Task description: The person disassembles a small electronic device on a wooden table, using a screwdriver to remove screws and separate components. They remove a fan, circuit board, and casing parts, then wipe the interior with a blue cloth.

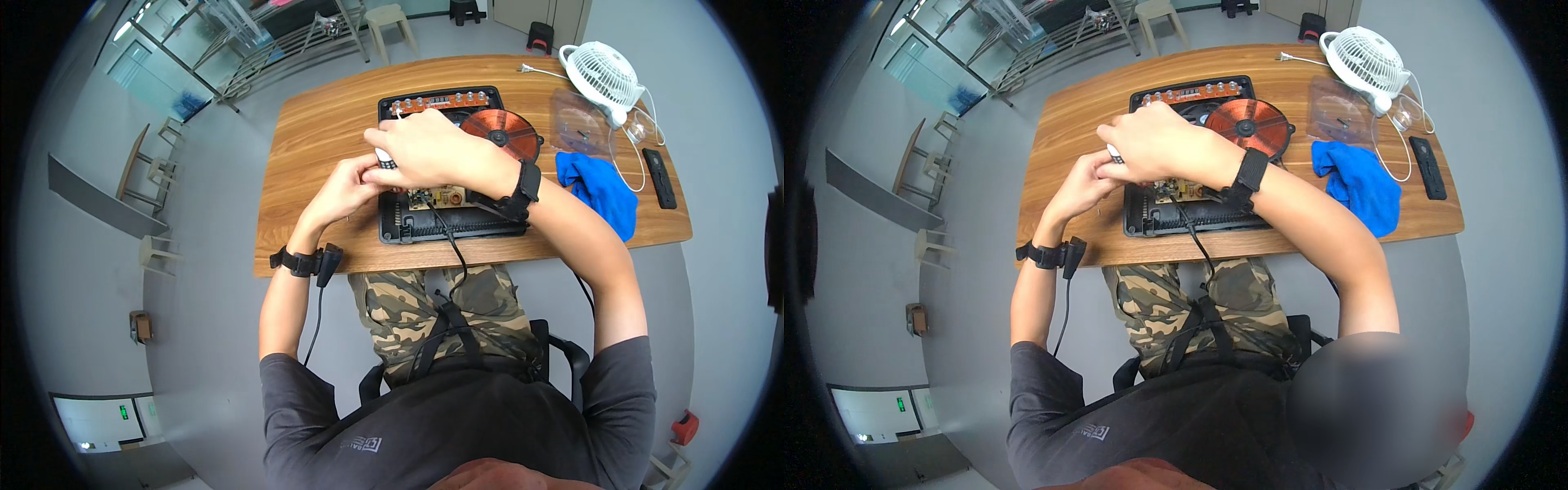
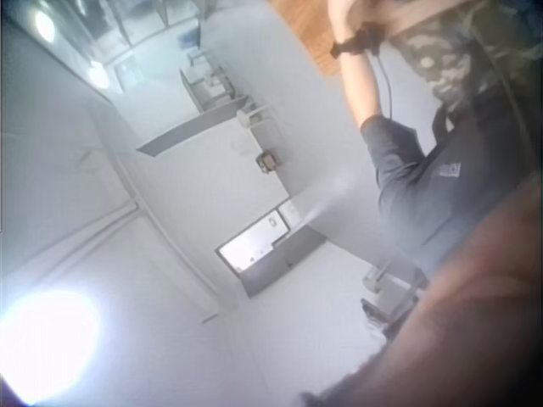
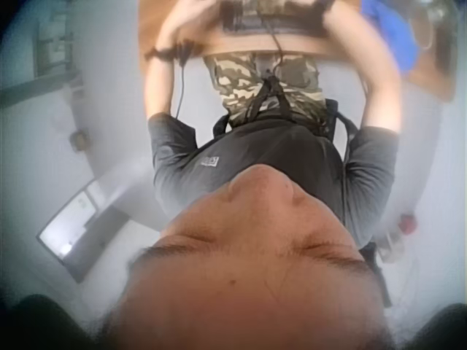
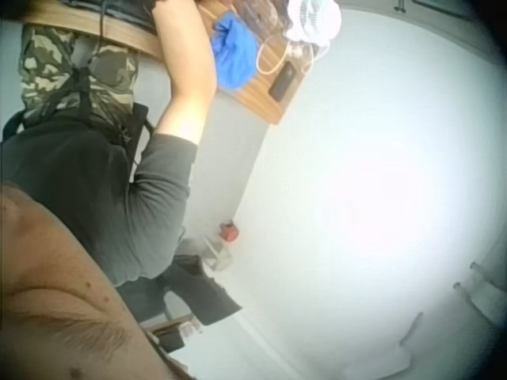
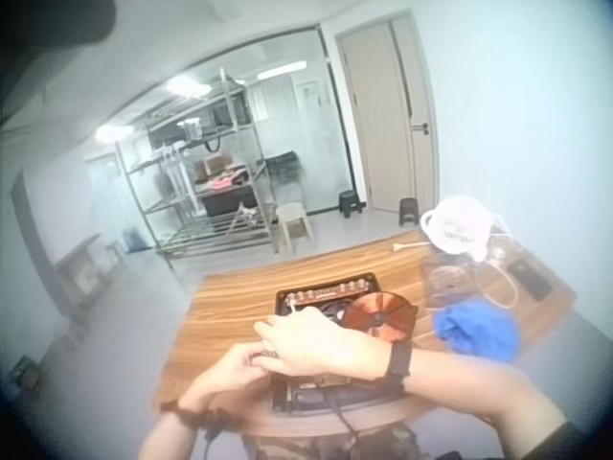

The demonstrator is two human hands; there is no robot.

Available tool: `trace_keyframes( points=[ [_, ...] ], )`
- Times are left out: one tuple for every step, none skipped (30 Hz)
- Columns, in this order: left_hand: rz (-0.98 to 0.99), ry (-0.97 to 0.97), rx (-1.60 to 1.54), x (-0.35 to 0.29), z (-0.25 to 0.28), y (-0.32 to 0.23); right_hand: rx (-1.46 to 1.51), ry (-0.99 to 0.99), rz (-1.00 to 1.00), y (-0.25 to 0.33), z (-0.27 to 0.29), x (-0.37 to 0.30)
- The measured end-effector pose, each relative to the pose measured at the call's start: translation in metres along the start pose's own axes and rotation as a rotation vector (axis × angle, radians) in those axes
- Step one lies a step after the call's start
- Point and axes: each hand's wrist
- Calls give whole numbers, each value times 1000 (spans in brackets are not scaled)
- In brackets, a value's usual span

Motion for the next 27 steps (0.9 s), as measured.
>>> trace_keyframes(
  points=[
    [-20,-1,8,1,0,1,-5,36,-30,1,2,3],
    [-8,9,27,3,2,7,-10,71,-60,1,3,5],
    [-16,1,53,4,1,10,-15,107,-90,1,4,7],
    [-25,-6,78,5,1,12,6,72,-84,2,0,7],
    [-33,-14,104,6,1,14,21,23,-35,1,-3,6],
    [-57,-48,133,7,-2,15,36,-26,14,-1,-7,4],
    [-81,-79,159,8,-4,18,52,-74,60,-2,-9,2],
    [-47,-72,221,7,-3,19,42,-118,103,-4,-10,-1],
    [-21,-45,163,6,-1,19,29,-142,105,-5,-12,-2],
    [5,-19,106,4,0,14,16,-167,108,-5,-14,-2],
    [32,7,48,4,1,7,3,-191,111,-5,-15,-3],
    [58,12,14,3,-1,0,-8,-155,64,-6,-16,-3],
    [82,17,-19,3,-5,-14,-22,-121,16,-5,-14,-2],
    [106,23,-52,4,-7,-22,-35,-87,-32,-4,-11,-2],
    [90,25,10,6,-6,-17,-39,-51,-70,-3,-8,0],
    [78,26,71,8,-5,-11,-41,-14,-104,-1,-5,2],
    [65,27,132,9,-3,-6,-43,22,-138,0,-4,4],
    [46,-18,160,9,-5,-3,-32,-9,-129,1,-6,5],
    [10,-35,157,11,-9,-7,-18,-41,-87,-1,-9,5],
    [-27,-53,155,11,-13,-13,-4,-73,-46,-3,-13,3],
    [-64,-70,151,12,-15,-16,10,-104,-4,-5,-15,2],
    [-44,-32,166,10,-12,-12,2,-134,7,-4,-14,1],
    [-23,5,181,6,-5,-5,-5,-164,19,-2,-13,-1],
    [-3,43,195,3,-2,-2,-12,-193,30,0,-13,-2],
    [8,36,201,3,-2,-3,-6,-206,15,0,-14,-2],
    [19,29,208,2,-2,-7,0,-219,0,-1,-17,-1],
    [30,20,214,2,-3,-9,6,-233,-14,-1,-19,-1]
  ],
)
Point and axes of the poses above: each hand's wrist, its own x-axis towards the middle knuckle, its own z-axis out of the back of the hand, y = z × x, and after that the axes turned 14 degrees about y, right-handed
